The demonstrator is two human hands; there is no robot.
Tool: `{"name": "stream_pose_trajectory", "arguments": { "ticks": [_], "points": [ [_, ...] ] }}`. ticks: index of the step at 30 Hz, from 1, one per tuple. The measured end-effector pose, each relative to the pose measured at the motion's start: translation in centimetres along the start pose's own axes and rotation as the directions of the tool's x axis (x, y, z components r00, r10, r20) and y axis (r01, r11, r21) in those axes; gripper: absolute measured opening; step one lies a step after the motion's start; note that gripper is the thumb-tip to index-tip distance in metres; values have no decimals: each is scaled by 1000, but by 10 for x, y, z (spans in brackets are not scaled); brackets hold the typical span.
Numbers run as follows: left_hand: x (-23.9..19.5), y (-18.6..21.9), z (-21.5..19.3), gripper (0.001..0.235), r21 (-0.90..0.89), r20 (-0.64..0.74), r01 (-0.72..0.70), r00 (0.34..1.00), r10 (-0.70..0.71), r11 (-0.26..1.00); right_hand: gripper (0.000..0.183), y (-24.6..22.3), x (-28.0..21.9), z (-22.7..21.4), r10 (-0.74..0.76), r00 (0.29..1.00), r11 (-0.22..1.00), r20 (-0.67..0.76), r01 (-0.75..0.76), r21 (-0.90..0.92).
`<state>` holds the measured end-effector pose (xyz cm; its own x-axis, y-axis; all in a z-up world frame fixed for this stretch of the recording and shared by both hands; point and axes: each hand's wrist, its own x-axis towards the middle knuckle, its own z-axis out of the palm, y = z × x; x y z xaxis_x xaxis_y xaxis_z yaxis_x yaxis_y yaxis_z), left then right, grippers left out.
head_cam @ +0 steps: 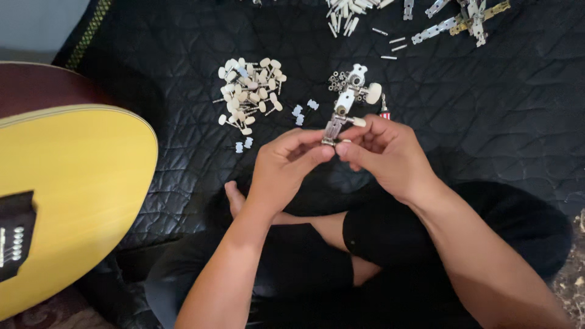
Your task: The person assembles guitar tuning machines by hand, inserting white plastic knobs into metal casings and securing them with washers and screws using a screwdriver. They handle multiple small parts laid out on a black mat and repeat the process for several units.
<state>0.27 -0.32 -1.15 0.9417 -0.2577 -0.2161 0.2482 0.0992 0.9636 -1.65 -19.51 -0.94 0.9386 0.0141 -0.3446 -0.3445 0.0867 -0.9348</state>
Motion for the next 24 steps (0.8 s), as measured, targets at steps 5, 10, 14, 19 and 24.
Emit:
{"name": "stream_pose_trajectory", "arguments": {
  "ticks": [5, 10, 14, 19, 24],
  "points": [
    [1, -10, 4, 21, -144, -73, 139, 986, -151, 980, 26, 11, 2, 4, 7, 1000, 999, -6, -7, -48],
    [11, -8, -4, 18, -127, -179, 190, 961, -211, 973, 23, -14, 13, 0, -12, 1000, 965, 17, 16, -263],
    [26, -8, -24, 18, -148, -328, 163, 922, -204, 975, 31, -25, 29, -48, -226, 972, 803, -66, 148, -577],
    [32, 5, -39, 10, -245, -480, 28, 865, -147, 969, 32, 22, 54, -82, -339, 941, 173, 9, 72, -982],
    [30, 13, -45, 13, -295, -544, -15, 825, -155, 955, 43, 69, 78, -61, -169, 983, 239, -77, -35, -970]
  ]
}}
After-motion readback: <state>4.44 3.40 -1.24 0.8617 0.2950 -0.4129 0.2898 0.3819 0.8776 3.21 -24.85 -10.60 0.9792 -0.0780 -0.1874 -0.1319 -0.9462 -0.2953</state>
